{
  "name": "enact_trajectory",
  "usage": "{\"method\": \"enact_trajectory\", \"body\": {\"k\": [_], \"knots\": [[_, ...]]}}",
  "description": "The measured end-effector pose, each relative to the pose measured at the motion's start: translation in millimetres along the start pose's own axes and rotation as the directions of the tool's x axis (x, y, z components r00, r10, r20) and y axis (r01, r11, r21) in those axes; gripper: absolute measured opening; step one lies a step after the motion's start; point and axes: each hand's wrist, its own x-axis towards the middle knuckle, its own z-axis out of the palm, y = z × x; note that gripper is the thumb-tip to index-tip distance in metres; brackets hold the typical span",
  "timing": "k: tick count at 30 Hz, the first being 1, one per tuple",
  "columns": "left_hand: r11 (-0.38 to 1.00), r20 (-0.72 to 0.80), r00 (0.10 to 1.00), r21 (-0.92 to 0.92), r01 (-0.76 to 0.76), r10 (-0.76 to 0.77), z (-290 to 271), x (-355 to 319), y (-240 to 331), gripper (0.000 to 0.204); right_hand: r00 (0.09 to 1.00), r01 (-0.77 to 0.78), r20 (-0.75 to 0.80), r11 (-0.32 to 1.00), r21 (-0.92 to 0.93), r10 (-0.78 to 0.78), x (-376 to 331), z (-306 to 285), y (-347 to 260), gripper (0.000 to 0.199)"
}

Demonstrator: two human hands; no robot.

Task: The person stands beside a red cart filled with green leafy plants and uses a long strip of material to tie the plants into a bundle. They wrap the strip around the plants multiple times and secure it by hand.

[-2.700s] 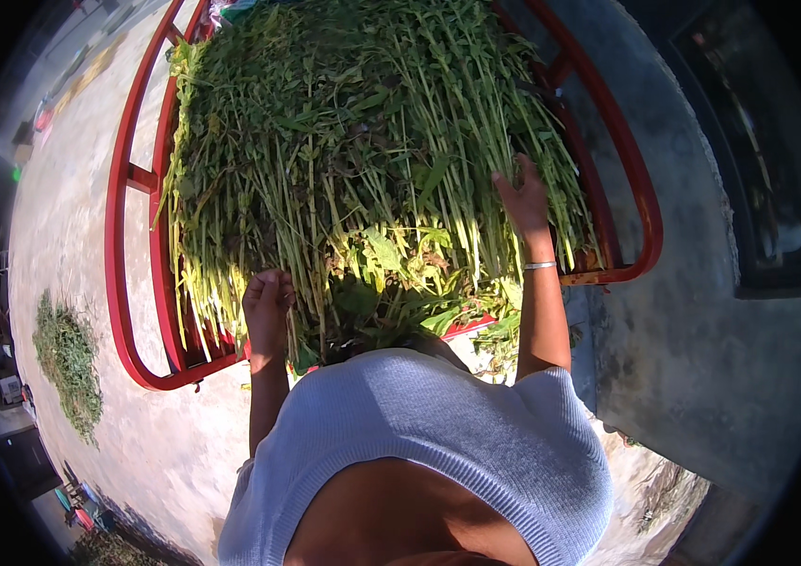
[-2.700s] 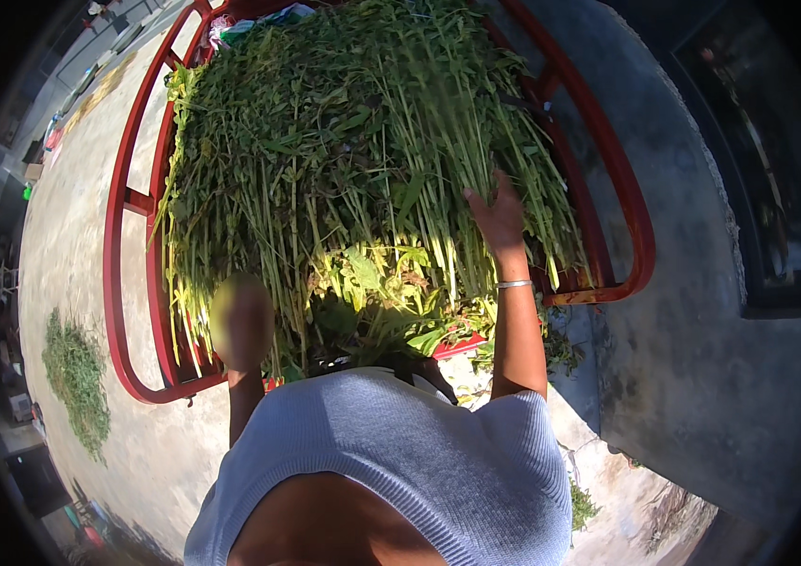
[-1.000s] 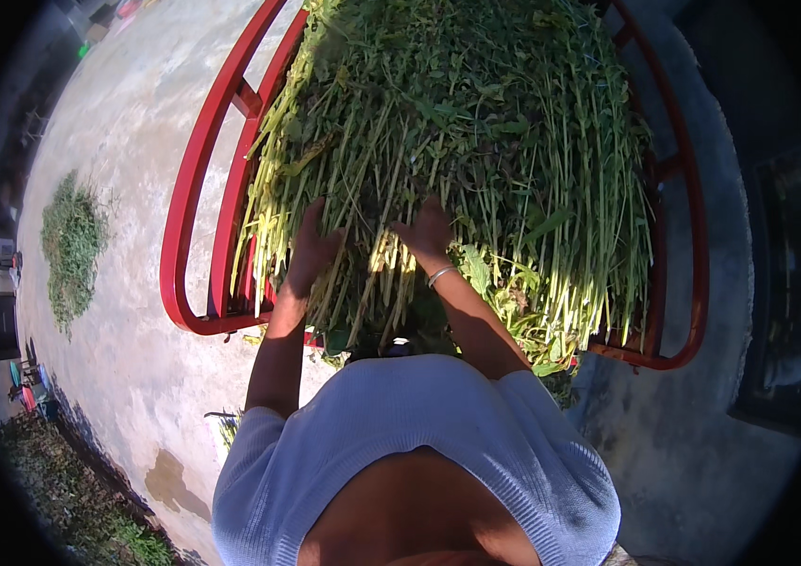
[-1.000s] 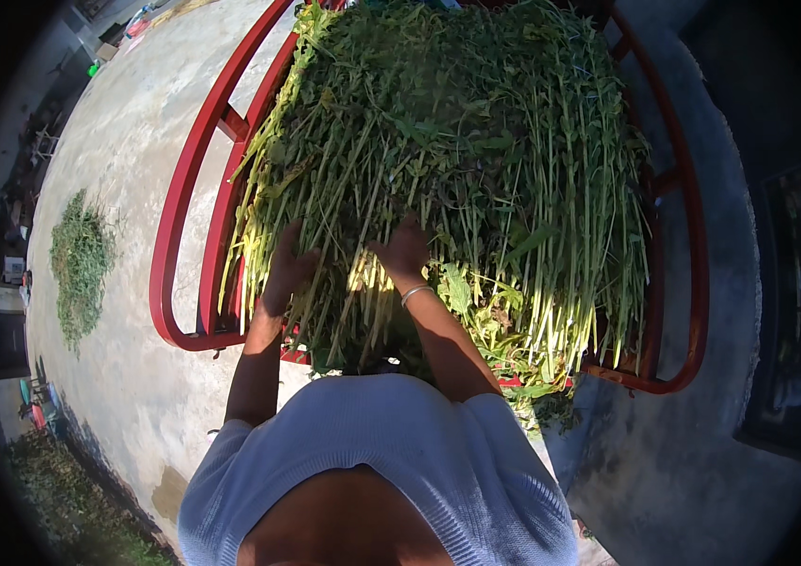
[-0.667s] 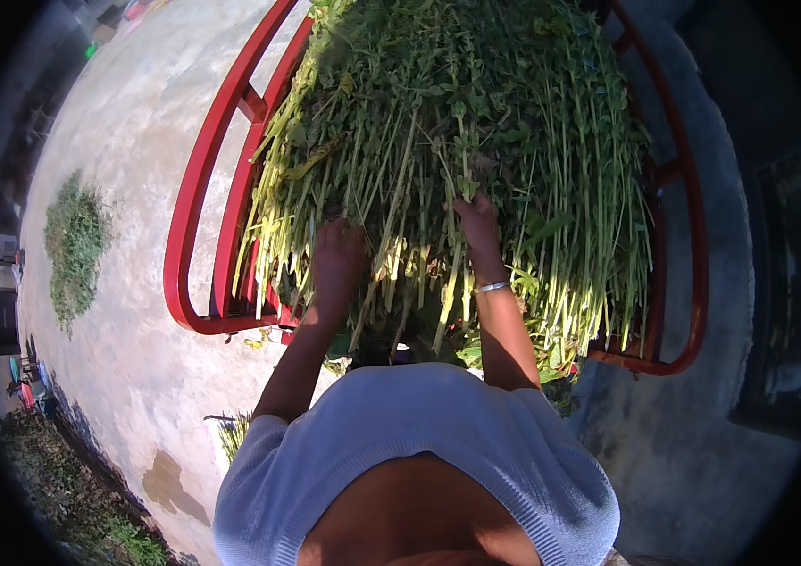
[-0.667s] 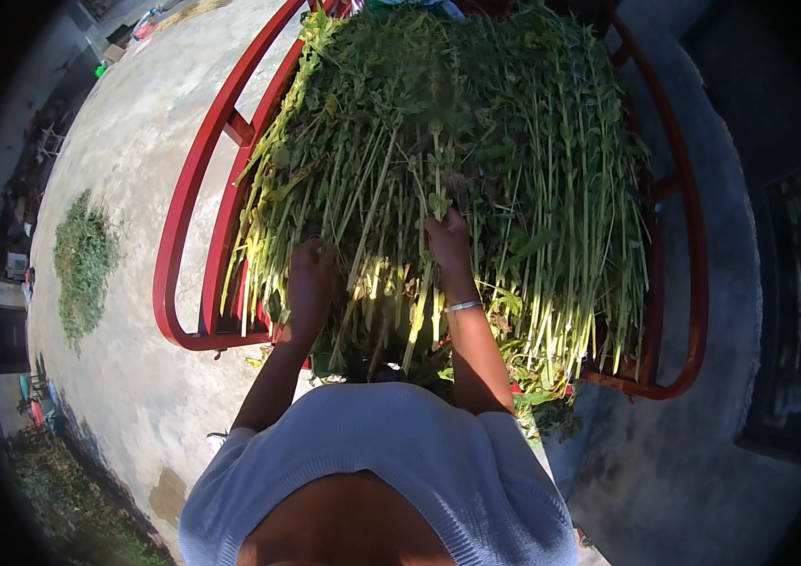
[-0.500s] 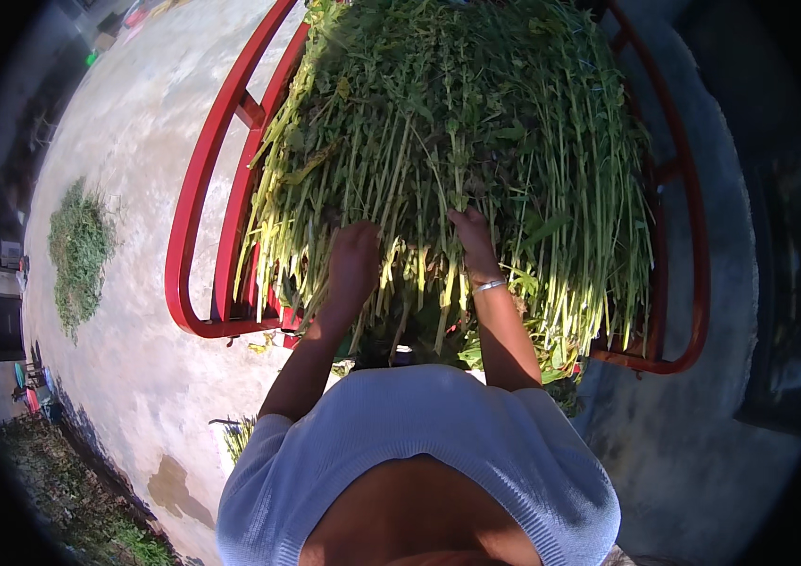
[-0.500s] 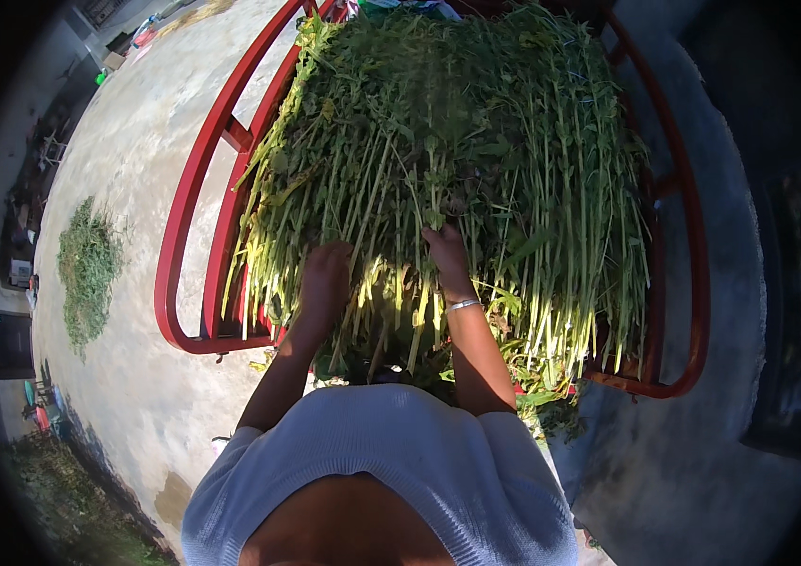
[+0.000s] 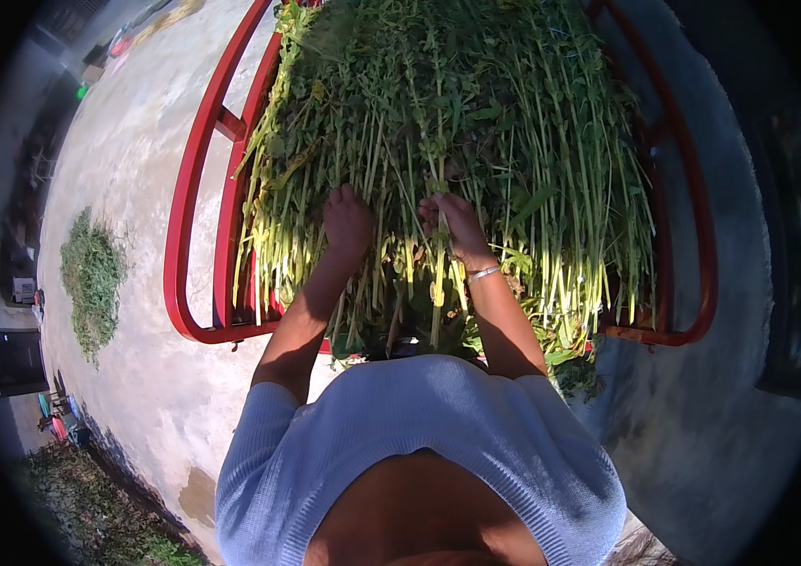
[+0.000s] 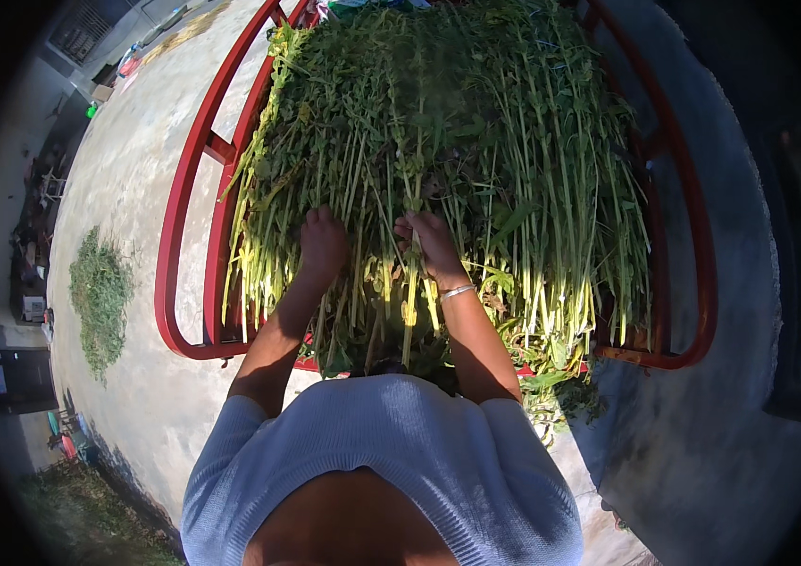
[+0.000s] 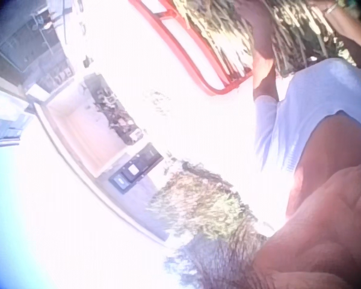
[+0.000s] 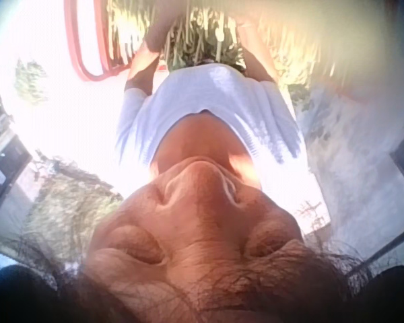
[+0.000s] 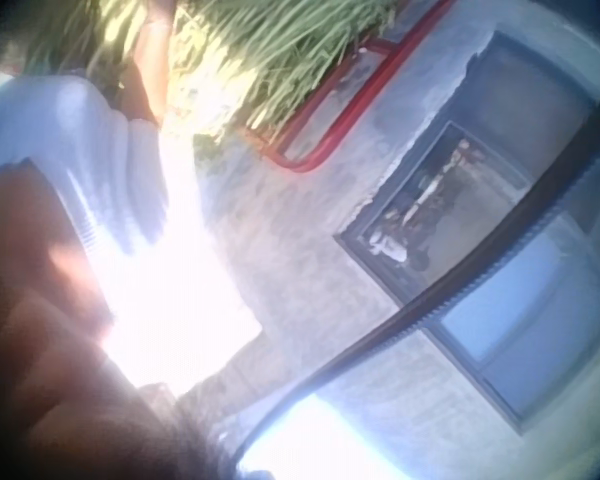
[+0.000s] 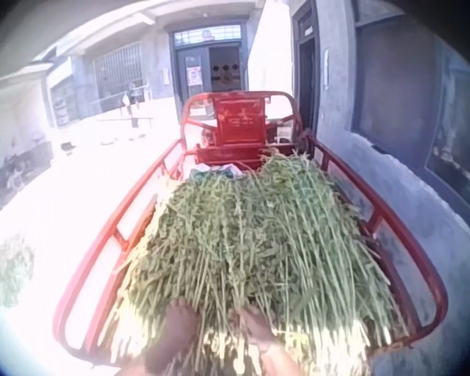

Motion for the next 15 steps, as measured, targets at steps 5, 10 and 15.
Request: {"method": "enact_trajectory", "body": {"k": [5,10,15], "knots": [[0.955,-0.098,0.995,-0.298,0.005,-0.036,6.5,4.8,-19.4,0.015,0.984,-0.101,0.164,0.983,0.150,0.076,-5.4,-19.3,0.4,0.019],[0.269,0.252,0.934,-0.909,0.319,-0.253,-5.3,7.8,-14.5,0.025,1.000,0.001,0.016,1.000,0.028,-0.001,0.0,-28.4,8.2,0.011],[0.296,0.182,0.962,-0.925,0.238,-0.202,7.3,-11.4,2.9,0.022,0.998,0.063,0.043,0.979,-0.196,-0.056,2.5,-23.5,11.1,0.014]]}}
